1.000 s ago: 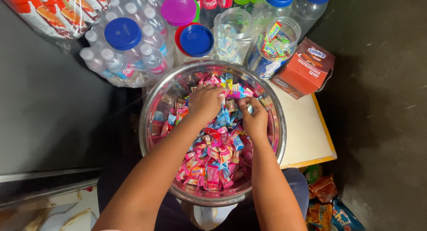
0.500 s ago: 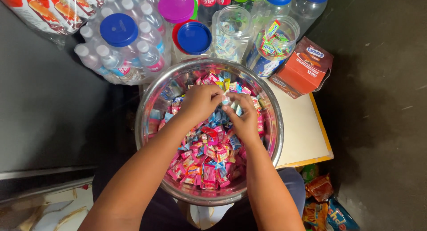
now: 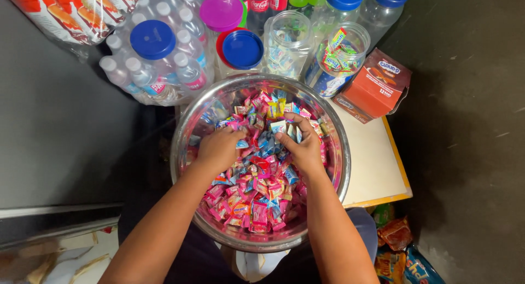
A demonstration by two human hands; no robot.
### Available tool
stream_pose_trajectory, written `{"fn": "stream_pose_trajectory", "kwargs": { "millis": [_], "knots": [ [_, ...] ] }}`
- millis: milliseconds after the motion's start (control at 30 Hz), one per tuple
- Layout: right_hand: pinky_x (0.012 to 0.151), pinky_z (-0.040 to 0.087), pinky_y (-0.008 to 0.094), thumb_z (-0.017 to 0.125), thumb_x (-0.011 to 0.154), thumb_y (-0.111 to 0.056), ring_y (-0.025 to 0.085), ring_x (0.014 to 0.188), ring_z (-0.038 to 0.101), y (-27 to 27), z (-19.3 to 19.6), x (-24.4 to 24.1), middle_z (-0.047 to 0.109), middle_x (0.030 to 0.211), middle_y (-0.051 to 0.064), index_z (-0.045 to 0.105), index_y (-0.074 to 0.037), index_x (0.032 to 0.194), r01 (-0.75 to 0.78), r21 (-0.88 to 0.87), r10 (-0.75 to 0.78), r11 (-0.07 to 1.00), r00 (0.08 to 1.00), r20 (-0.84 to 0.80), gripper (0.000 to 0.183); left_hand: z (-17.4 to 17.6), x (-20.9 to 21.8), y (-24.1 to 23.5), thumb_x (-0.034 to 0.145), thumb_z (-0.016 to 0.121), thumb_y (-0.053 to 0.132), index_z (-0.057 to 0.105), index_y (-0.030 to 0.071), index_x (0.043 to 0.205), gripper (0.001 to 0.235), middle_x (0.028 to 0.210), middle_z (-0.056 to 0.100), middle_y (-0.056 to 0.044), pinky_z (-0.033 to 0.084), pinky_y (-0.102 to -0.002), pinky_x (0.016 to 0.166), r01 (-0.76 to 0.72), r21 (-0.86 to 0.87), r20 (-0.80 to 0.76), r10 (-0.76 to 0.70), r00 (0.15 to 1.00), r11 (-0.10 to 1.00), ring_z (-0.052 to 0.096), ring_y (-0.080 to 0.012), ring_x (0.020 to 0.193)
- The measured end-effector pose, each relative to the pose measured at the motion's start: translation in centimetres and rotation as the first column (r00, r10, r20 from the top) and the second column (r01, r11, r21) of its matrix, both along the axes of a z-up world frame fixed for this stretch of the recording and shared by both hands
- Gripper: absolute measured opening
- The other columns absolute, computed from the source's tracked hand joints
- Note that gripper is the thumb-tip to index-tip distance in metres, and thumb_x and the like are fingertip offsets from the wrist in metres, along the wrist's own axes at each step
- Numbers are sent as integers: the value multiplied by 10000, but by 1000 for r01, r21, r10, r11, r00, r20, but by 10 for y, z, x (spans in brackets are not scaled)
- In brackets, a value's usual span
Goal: Sorting through various candies in a large metal bowl.
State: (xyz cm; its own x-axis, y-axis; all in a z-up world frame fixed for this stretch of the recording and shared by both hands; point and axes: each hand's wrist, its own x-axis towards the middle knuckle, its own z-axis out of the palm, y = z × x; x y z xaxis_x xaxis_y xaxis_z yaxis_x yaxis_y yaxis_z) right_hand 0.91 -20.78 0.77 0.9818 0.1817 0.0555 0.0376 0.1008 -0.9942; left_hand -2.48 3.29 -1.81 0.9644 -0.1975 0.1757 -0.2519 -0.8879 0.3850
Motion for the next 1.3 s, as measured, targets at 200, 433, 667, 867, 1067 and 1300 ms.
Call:
{"fn": "stream_pose_trajectory", "kwargs": {
  "millis": [200, 433, 667, 867, 1067, 1300],
  "knots": [
    [859, 519, 236, 789, 881, -23, 72, 967, 644, -4, -20, -3, 711, 1082, -20, 671, -45, 1266, 37, -69, -36, 997, 999, 5, 404, 37, 4, -15, 838, 764, 211, 747, 189, 1161, 324, 982, 758, -140, 551, -489, 762, -185, -139, -153, 164, 975, 973, 725, -347, 874],
    [799, 480, 201, 673, 974, -70, 37, 908, 589, 2, 13, -7, 672, 1036, -54, 640, -78, 1305, 79, 29, -79, 996, 996, -34, 332, 26, 36, -40, 864, 792, 106, 702, -9, 1081, 262, 932, 759, -72, 550, -306, 721, -253, -881, -311, -88, 946, 401, 702, -139, 817],
    [678, 444, 246, 637, 990, -106, 88, 805, 558, -6, 22, 12, 672, 988, 11, 655, -91, 1271, 4, 116, 21, 993, 976, -216, 282, 26, 45, -41, 865, 775, 78, 735, 8, 1069, 219, 964, 769, -53, 556, -276, 808, -350, -915, -383, -162, 909, 201, 710, -118, 868],
    [781, 569, 361, 591, 976, -111, 165, 969, 675, 4, 33, 11, 687, 1104, 43, 620, -106, 1238, 40, 362, 123, 931, 900, -417, 263, 16, 52, -52, 858, 781, 84, 725, 12, 1047, 210, 971, 754, -57, 557, -286, 801, -311, -944, -323, -106, 941, 111, 697, -117, 865],
    [725, 586, 347, 677, 936, -43, 184, 957, 664, 10, 16, 19, 674, 1125, 64, 590, -113, 1307, 64, 478, 153, 876, 904, -400, 387, 43, 48, -65, 891, 807, 164, 714, 10, 1137, 304, 1007, 747, -124, 529, -320, 776, -291, -861, -275, 100, 956, 416, 676, -148, 876],
    [741, 562, 385, 650, 915, -33, 205, 934, 672, 1, 22, 46, 697, 1082, 87, 582, -91, 1317, 106, 285, 22, 953, 911, -411, 412, 39, 58, -69, 885, 773, 336, 626, 96, 1377, 566, 1260, 678, -203, 560, -429, 856, -162, -576, 75, 249, 966, 801, 698, -358, 1041]
  ]
}}
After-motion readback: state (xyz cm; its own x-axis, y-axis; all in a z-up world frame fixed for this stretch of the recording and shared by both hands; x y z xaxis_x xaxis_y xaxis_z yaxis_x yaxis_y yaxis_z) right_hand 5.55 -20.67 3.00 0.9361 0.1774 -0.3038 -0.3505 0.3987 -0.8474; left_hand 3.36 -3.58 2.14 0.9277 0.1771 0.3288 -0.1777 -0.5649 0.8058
